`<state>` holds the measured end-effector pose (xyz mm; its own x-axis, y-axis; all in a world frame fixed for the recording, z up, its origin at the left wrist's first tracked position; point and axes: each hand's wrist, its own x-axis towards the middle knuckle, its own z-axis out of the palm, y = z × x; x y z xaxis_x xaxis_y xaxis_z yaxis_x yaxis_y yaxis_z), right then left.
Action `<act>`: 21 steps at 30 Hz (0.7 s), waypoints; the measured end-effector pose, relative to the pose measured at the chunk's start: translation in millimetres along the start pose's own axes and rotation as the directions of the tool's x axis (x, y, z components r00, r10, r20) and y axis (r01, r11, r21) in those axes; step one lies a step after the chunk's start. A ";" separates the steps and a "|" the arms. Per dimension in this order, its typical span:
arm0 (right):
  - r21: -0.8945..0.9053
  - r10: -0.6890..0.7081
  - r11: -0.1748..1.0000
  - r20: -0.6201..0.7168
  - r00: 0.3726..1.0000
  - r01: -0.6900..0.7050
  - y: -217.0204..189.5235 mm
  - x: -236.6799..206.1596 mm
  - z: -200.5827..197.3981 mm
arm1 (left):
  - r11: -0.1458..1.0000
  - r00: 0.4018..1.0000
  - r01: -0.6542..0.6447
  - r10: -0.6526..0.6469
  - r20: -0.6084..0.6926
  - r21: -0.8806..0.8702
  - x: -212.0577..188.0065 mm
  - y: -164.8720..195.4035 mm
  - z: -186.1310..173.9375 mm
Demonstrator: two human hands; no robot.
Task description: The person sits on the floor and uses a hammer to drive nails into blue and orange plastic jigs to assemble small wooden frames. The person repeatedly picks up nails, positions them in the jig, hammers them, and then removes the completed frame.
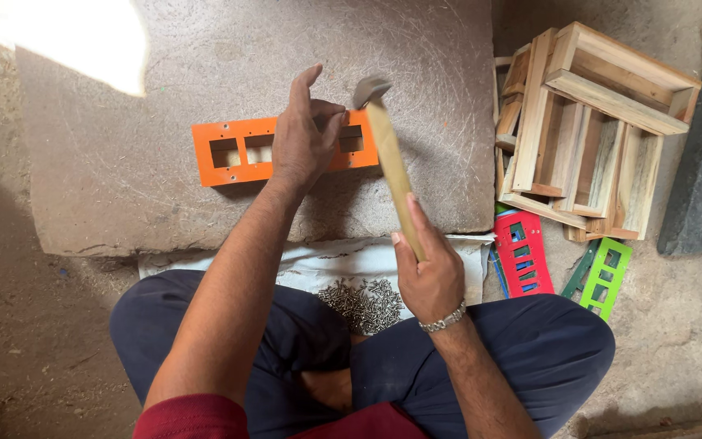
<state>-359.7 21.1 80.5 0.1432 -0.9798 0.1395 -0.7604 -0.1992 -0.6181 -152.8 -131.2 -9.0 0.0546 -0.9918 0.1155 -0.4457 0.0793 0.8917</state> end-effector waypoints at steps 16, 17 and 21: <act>0.023 -0.045 0.999 -0.070 0.997 0.047 -0.2 -3.4 2.5 | 0.999 1.000 0.030 -0.030 0.010 0.026 0.6 -1.9 -0.4; 0.028 -0.012 1.000 -0.061 0.998 0.014 -0.1 -3.8 4.6 | 0.999 0.999 0.036 -0.036 0.011 0.019 0.5 -2.2 -0.2; 0.016 0.108 0.994 0.071 0.992 -0.110 2.3 -5.1 7.6 | 0.999 1.000 0.016 -0.016 0.011 0.033 -0.1 -4.4 0.9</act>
<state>-357.3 25.6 72.5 0.1047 -0.9944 0.0161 -0.7616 -0.0906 -0.6417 -151.6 -131.5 -13.4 0.0520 -0.9940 0.0964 -0.4744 0.0604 0.8782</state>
